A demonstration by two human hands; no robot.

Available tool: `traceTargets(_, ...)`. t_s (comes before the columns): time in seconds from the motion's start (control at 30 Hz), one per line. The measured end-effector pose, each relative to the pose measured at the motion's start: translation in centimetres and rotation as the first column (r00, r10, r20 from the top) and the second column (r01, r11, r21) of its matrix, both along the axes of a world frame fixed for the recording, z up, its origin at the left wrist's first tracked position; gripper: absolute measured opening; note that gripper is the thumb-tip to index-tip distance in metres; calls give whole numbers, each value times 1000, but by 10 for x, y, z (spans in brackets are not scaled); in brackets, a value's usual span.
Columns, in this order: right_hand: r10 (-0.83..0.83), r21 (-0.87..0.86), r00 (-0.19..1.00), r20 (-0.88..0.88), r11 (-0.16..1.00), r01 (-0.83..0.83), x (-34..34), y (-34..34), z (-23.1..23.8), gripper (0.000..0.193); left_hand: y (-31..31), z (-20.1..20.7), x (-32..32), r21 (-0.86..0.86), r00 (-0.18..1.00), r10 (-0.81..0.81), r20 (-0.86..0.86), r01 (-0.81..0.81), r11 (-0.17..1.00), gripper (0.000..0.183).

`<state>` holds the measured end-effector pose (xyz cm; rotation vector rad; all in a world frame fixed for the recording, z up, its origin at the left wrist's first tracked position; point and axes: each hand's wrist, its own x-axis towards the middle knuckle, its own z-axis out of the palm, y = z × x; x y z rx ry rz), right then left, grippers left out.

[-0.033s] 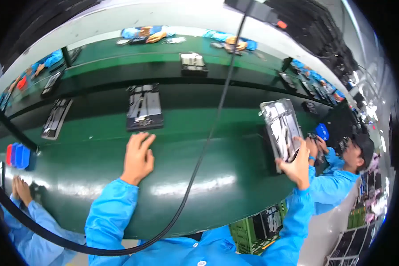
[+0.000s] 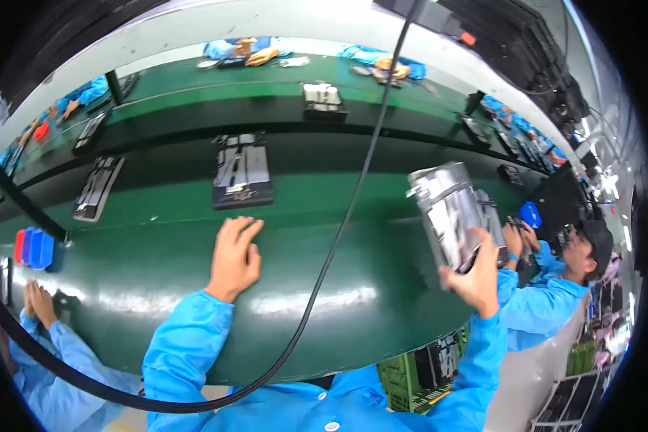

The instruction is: The person assembles components onto an electronic tablet device and applies stickers to it by hand.

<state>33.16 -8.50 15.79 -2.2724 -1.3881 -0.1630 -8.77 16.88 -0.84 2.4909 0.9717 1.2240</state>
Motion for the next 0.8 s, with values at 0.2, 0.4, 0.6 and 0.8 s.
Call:
traceTargets(0.2, 248, -190, 965, -86, 947, -261, -157, 25, -92, 111, -61, 7, 4, -393, 965, -146, 217, 224, 892, 47)
traceTargets(0.4, 272, -362, 958, -91, 887, -286, -219, -7, -84, 124, -76, 10, -6, -470, 963, -99, 251, 210, 857, 51)
traceTargets(0.6, 174, -337, 903, -394, 886, -318, -187, 3, -59, 108, -74, 7, 13, -626, 939, -83, 335, 288, 725, 65)
traceTargets(0.8, 318, 282, 646, -694, 945, -163, -143, 86, -155, 67, -88, -7, 55, -653, 866, -38, 498, 403, 641, 77)
